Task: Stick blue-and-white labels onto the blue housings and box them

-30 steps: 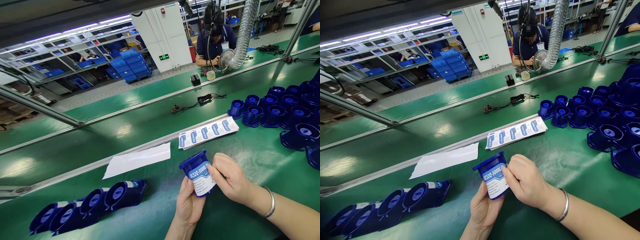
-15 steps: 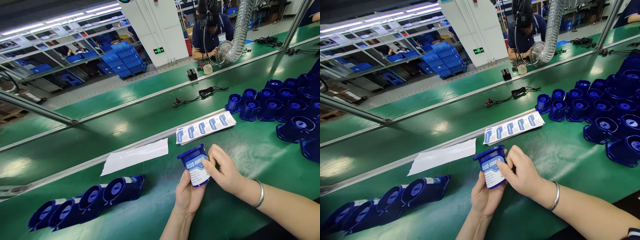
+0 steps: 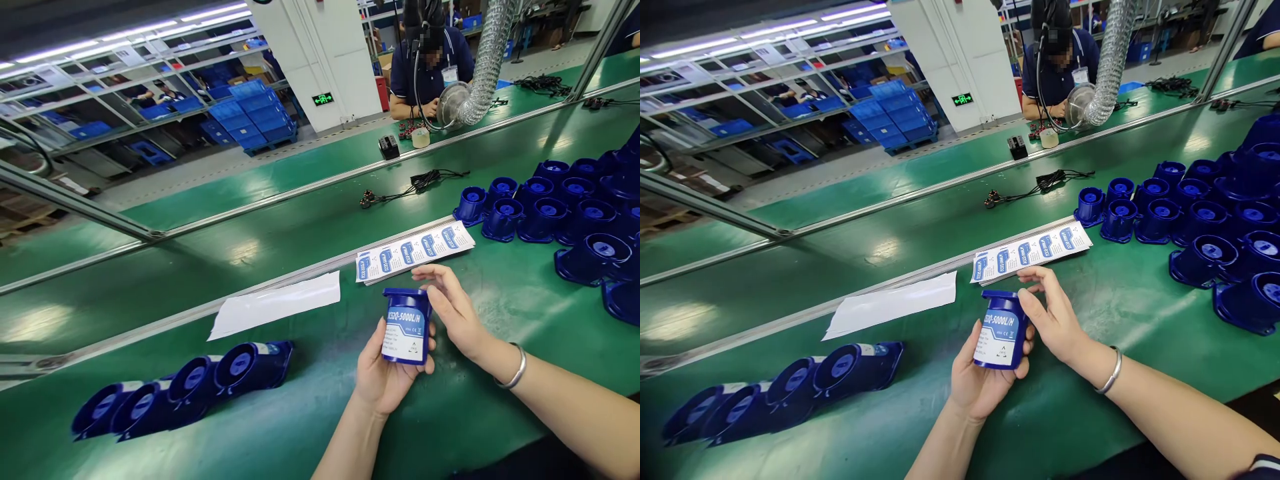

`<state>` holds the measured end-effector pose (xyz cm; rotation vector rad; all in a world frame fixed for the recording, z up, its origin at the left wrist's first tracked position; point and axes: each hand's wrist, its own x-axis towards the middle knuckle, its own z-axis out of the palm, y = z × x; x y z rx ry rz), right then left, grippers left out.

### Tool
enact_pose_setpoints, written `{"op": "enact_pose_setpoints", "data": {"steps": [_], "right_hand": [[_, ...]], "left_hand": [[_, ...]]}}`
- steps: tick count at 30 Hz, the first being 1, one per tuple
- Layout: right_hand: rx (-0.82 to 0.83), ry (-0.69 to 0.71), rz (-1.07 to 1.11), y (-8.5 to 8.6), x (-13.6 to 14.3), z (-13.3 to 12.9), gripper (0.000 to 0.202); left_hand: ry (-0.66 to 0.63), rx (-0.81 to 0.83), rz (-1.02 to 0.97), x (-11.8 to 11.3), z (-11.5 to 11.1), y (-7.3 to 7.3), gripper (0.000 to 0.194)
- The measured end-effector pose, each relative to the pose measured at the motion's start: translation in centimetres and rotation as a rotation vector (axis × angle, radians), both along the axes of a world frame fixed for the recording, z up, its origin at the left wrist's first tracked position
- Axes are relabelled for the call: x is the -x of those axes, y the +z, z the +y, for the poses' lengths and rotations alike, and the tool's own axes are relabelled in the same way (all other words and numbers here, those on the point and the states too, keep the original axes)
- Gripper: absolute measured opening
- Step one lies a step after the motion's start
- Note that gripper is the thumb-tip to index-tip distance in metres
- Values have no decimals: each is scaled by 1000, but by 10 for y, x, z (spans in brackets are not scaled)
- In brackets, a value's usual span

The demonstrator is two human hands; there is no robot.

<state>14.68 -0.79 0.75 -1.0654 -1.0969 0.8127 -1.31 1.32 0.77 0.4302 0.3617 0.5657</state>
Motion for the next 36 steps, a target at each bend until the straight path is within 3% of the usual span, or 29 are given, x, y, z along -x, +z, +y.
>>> {"op": "enact_pose_setpoints", "data": {"steps": [5,8,15,20,24,30,36], "right_hand": [[-3,345,156,7,-11,4,43],[41,418,191,5,-12,2,45],[34,163,99,-6,-5,1,43],[140,51,86,-8,-2,4,49],[167,42,131,-9,-2,6,55],[178,50,159,-5,-3,5,58],[178,49,151,-6,-5,6,58]], "left_hand": [[-162,21,-7,-1,-3,-6,60],[-167,-44,38,-2,-4,-7,57],[-68,-258,273,4,5,-1,46],[-33,-334,352,11,10,-7,47],[-22,-407,372,12,9,-9,45],[-22,-454,404,11,7,1,43],[-16,-491,425,4,4,11,56]]}}
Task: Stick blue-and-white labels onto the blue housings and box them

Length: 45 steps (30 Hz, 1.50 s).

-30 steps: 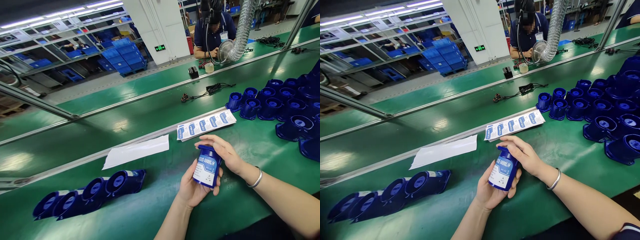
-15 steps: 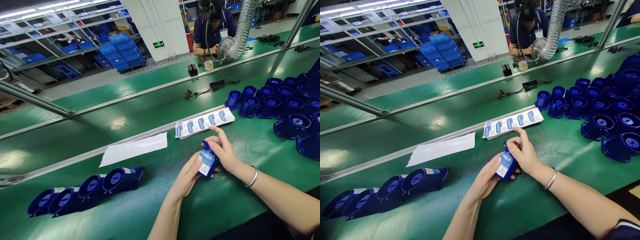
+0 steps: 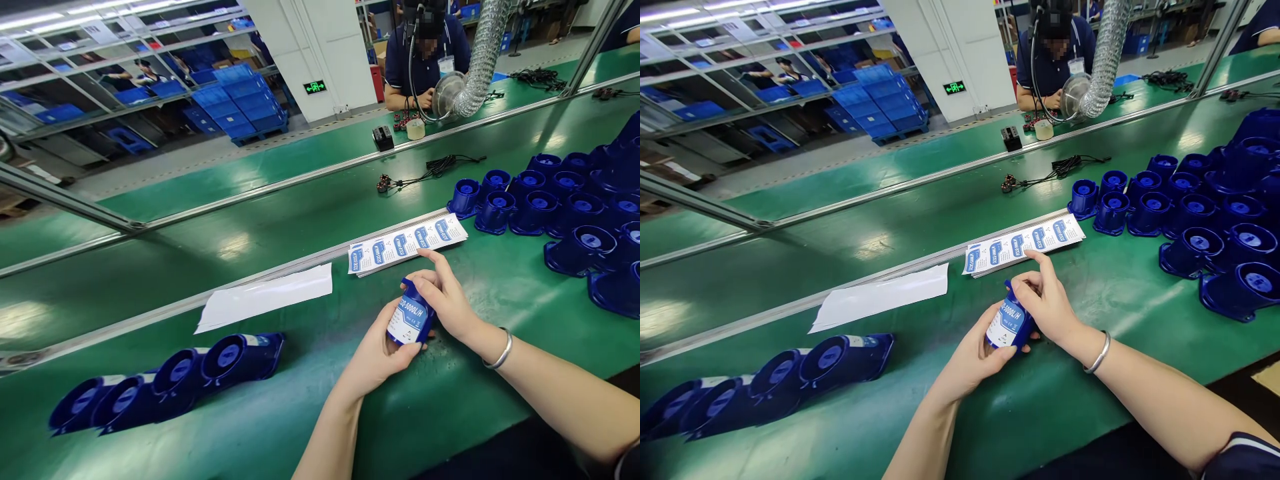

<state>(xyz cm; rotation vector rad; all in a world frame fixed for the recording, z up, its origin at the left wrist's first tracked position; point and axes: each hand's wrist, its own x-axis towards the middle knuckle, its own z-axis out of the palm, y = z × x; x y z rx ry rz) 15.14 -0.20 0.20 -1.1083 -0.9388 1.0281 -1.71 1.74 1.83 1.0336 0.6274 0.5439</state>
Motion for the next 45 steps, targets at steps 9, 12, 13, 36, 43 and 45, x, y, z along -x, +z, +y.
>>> {"op": "enact_pose_setpoints", "data": {"steps": [9,12,13,36,43,45], "right_hand": [[-84,-16,-69,-7,-1,2,54],[-145,-17,-165,-12,1,0,54],[-154,-19,-191,-13,2,-1,53],[-459,79,-407,-16,5,-7,50],[-401,33,-412,-17,6,-5,47],[-373,17,-393,-18,7,-4,46]], "left_hand": [[35,76,-74,-1,2,-9,67],[157,125,-44,-4,2,-9,41],[180,121,-17,-5,2,-8,38],[354,288,-95,-9,10,-18,37],[368,139,-43,-9,5,-17,38],[355,38,6,-9,4,-17,41]]}}
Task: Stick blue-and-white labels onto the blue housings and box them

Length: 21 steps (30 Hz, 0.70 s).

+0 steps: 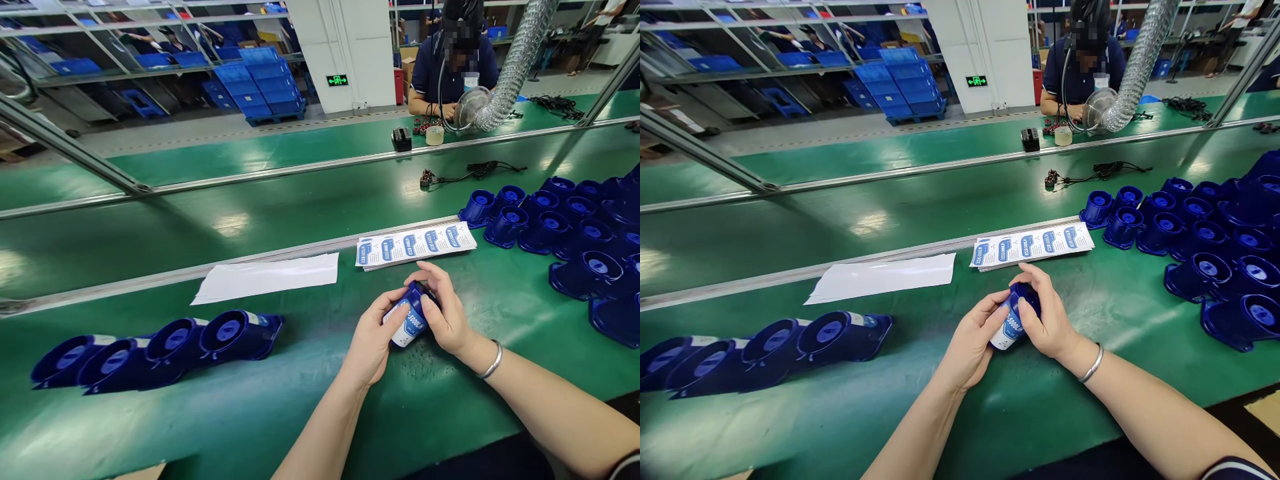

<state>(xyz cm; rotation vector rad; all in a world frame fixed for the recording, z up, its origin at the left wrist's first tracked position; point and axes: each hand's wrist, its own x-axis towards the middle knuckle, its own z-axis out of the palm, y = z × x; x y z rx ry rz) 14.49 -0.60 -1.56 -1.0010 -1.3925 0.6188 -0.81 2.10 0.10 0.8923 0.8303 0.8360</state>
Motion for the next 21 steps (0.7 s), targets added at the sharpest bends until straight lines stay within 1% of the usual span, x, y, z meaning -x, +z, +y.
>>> {"op": "enact_pose_setpoints", "data": {"steps": [6,8,10,12,13,14,15,17,19,21], "right_hand": [[39,-57,70,-2,1,2,44],[51,-70,86,-2,2,3,43],[49,-71,92,-3,2,3,42],[33,-66,87,-2,2,3,42],[27,-63,84,-2,2,3,42],[23,-60,82,-1,2,2,43],[17,-57,80,0,3,1,44],[0,-45,66,2,3,-1,46],[-32,-18,26,3,4,-3,48],[-73,16,-35,3,4,-5,51]], "left_hand": [[-51,-385,328,0,-2,-2,50],[-47,-508,428,-2,-2,-2,55],[-22,-609,494,-2,-3,-3,58],[2,-654,510,-2,-4,-2,59],[1,-639,496,-2,-4,-1,60],[-13,-590,461,-1,-3,0,60],[-36,-508,399,-1,-2,1,59],[-61,-281,220,0,0,4,49],[-43,-55,51,1,3,5,39],[-15,94,-35,2,6,5,35]]}}
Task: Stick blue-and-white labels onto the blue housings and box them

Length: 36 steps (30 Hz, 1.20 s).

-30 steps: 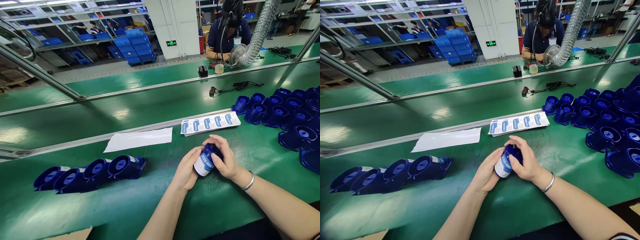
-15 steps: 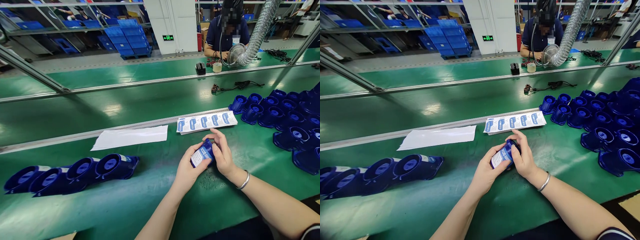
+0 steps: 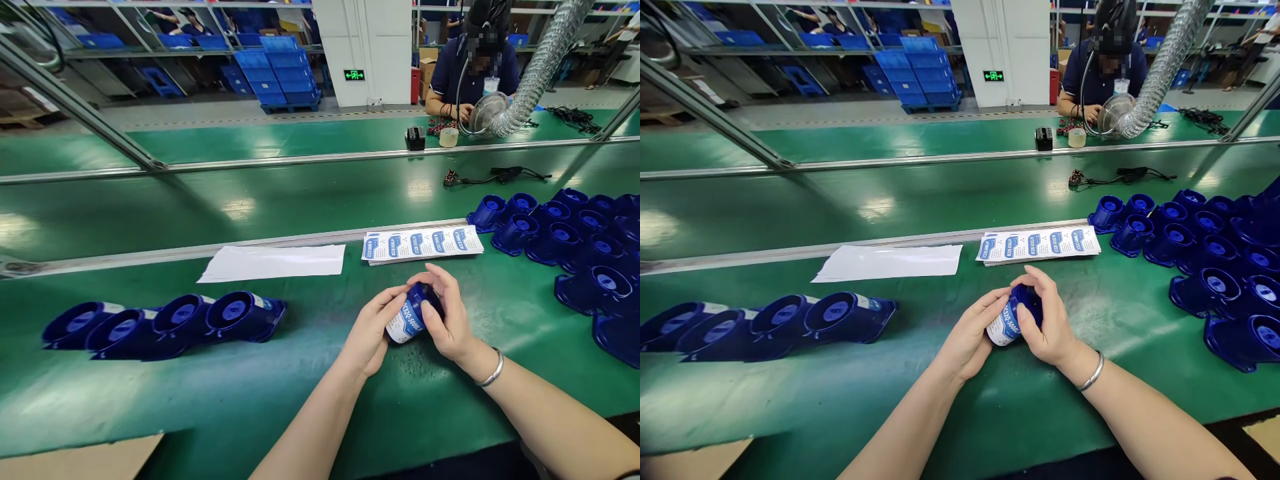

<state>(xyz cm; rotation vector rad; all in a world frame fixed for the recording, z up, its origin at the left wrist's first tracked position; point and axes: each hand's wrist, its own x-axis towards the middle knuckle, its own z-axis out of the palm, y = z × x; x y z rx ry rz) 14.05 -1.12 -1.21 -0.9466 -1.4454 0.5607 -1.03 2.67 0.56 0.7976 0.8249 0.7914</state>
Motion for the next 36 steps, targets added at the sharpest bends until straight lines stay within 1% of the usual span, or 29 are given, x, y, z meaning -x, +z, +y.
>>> {"op": "enact_pose_setpoints", "data": {"steps": [1,3,6,10,15,20,23,26,28,30,32,34,36], "right_hand": [[-20,16,-30,0,0,0,52],[-51,32,-74,0,-1,-1,54],[-53,17,-97,0,-1,-1,53],[-7,-10,-101,2,-1,-2,52],[46,-66,-65,3,0,-1,49],[103,-91,-63,0,1,-1,46],[132,-98,-79,1,2,-1,45],[170,-100,-95,3,2,-1,44],[217,-104,-97,4,2,-1,44],[286,-111,-77,6,-1,1,45],[361,-112,-34,7,-4,3,45],[420,-105,-1,6,-7,5,45],[453,-103,-1,5,-8,6,44]], "left_hand": [[-4,44,-21,0,1,0,35],[-28,76,-51,1,2,0,35],[-37,22,-59,1,0,1,33],[-46,-151,41,-1,-4,4,30],[-83,-410,259,-3,-8,3,42],[-79,-632,457,-4,-9,1,43],[-83,-737,552,-5,-8,-1,47],[-116,-808,662,-6,-9,-6,50],[-138,-848,733,-7,-9,-8,57],[-162,-848,762,-6,-9,-10,66],[-189,-783,724,-5,-7,-10,73],[-199,-691,634,-4,-6,-9,65],[-180,-629,562,-4,-4,-8,50]]}}
